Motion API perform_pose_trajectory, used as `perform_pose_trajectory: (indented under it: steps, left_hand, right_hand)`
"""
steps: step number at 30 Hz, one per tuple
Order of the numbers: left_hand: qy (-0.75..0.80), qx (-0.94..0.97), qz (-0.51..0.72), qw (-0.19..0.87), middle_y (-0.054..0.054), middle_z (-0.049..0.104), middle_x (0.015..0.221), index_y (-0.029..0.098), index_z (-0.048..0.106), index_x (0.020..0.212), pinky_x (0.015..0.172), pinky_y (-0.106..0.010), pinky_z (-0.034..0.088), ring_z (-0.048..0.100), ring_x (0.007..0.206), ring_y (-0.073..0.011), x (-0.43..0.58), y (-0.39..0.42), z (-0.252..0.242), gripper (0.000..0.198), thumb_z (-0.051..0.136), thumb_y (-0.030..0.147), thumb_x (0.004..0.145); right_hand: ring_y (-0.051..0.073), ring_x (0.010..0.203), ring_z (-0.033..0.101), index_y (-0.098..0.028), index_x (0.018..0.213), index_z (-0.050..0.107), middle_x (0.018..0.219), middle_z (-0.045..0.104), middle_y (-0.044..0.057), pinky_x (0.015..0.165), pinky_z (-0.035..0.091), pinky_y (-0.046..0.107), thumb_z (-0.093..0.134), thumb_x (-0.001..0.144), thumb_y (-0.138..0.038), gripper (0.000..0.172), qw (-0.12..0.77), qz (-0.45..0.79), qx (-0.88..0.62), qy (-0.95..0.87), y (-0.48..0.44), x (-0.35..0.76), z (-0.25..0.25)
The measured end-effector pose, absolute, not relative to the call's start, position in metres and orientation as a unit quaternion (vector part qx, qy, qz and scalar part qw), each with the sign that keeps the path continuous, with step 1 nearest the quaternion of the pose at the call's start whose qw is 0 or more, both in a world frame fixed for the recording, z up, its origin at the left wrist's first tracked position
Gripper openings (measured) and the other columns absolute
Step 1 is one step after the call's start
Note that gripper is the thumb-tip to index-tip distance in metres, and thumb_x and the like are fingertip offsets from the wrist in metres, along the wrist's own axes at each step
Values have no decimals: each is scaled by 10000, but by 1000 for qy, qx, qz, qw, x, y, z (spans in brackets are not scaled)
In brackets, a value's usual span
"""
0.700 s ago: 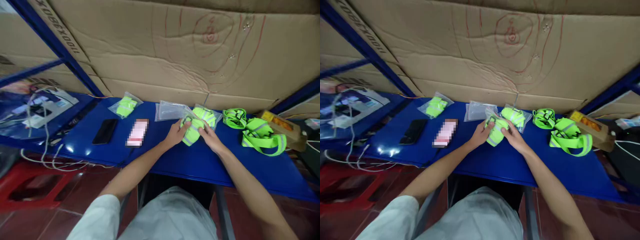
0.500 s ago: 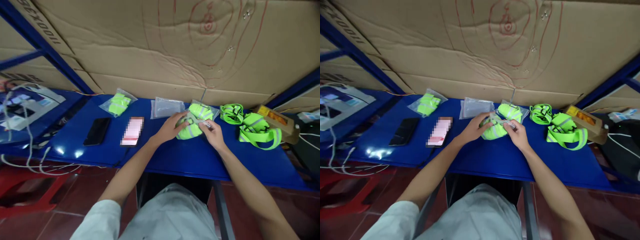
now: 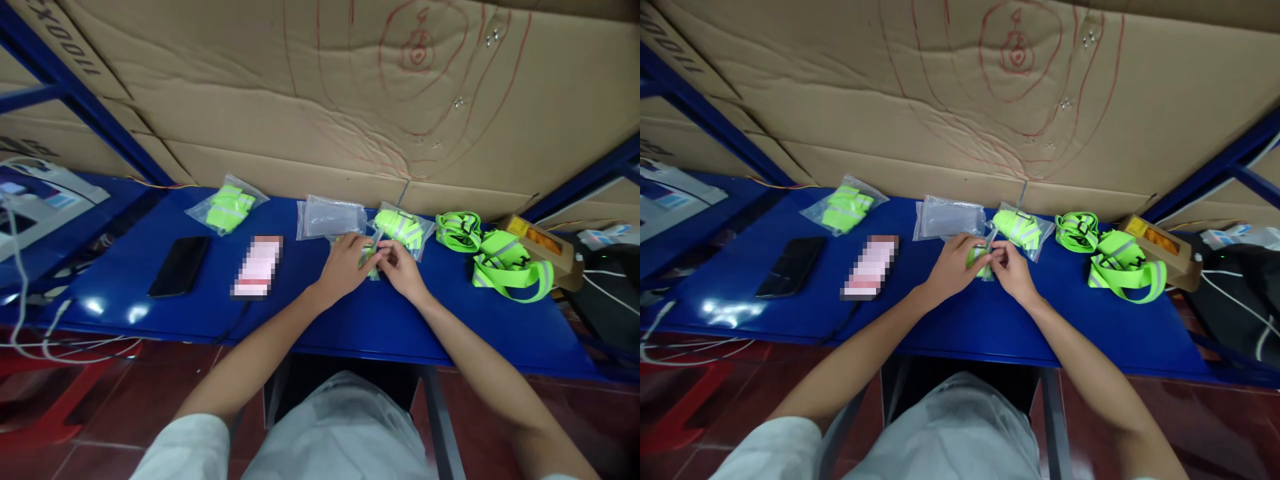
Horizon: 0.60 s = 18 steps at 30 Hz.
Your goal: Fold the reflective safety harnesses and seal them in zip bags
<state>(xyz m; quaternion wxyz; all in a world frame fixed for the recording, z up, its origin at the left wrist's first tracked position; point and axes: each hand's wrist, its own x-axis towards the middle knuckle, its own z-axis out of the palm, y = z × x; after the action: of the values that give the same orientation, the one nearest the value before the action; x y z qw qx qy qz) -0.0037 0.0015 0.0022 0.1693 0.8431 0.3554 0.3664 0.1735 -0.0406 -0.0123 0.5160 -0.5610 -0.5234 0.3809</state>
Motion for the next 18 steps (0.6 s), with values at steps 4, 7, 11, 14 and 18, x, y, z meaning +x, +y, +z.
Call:
perform_pose_trajectory:
  steps: [4,7,11,14,18]
  left_hand:
    - [382,848,325,173,-52,717,985,202,677,959,949,-420,446,658,1001,-261,-3,0,-2,180,655,381,959]
    - [386,834,363,156,-88,691,1150,211,675,1050,998,-422,430,634,1128,-267,-6,5,1,189,635,376,969]
    - [502,759,409,73,-168,527,1466,209,591,1318,1122,-476,357,482,1382,-325,-21,37,9,356,556,341,990]
    - [658,682,288,138,-224,493,1510,168,504,1427,1105,-553,377,469,1387,-418,-36,73,13,603,660,415,899]
    - [640,707,242,180,-137,736,1097,188,665,1220,985,-487,480,671,1104,-355,-46,97,16,352,571,181,881]
  right_hand:
    - [173,682,670,-189,897,707,719,707,21,636,543,303,799,710,-446,331,480,507,-542,-467,-51,170,-12]
    - [132,592,609,-187,811,713,644,672,-15,578,487,252,773,691,-312,183,532,491,-547,-419,-52,171,-8]
    - [100,559,540,-211,730,617,616,602,-54,567,468,221,665,710,-273,80,614,435,-553,-357,-35,192,0]
    - [120,631,595,-229,785,573,677,622,-46,645,525,242,609,744,-305,94,656,396,-546,-338,-1,220,15]
    - [179,859,689,-229,956,583,951,718,39,792,586,338,469,891,-378,199,626,220,-627,-408,43,264,38]
